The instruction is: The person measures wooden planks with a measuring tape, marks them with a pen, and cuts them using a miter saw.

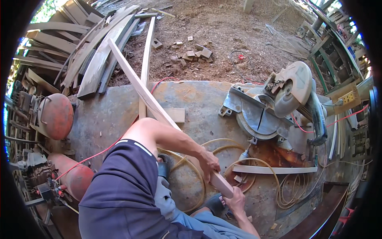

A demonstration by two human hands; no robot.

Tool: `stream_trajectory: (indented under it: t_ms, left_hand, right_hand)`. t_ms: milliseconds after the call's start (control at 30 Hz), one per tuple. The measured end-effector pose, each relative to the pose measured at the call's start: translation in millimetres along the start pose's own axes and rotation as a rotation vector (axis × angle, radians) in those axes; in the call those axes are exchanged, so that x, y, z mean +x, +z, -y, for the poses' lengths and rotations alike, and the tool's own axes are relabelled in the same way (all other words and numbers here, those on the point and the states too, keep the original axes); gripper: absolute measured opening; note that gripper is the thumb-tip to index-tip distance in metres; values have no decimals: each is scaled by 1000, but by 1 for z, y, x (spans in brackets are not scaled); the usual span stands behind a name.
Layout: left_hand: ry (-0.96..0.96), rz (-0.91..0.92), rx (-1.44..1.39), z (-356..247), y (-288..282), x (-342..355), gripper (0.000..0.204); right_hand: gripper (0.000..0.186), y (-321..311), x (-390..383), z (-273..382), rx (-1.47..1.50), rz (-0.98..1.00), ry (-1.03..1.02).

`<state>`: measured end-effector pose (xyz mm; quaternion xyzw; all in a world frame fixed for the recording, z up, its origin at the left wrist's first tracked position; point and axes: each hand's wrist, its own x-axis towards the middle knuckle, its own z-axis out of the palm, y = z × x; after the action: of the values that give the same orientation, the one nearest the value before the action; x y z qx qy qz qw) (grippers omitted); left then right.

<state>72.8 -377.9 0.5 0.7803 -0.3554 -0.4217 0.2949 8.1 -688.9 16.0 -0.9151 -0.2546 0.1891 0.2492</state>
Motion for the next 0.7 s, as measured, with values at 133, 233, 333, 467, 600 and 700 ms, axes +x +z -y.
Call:
stream_trajectory:
  t_ms: [133, 233, 333, 467, 600, 700]
  left_hand:
    - [58, 85, 27, -4, 8, 27, 70]
    - [109, 157, 6, -2, 3, 28, 68]
    - [72, 258, -63, 21, -3, 9, 65]
    - [-70, 270, 32, 42, -13, -41, 63]
    - [-53, 4, 420, 70, -5, -80, 57]
    - [-104, -18, 482, 87, -15, -98, 58]
  right_hand:
    - [55, 5, -28, -8, 1, -19, 82]
    - [55, 17, -38, -1, 15, -10, 131]
    - [58, 37, -27, 33, 137, 30, 168]
    - [64, 48, 21, 73, 163, 232, 244]
    - [68, 51, 46, 87, 328, 228, 129]
    - [63, 70, 55, 80, 466, 256, 93]
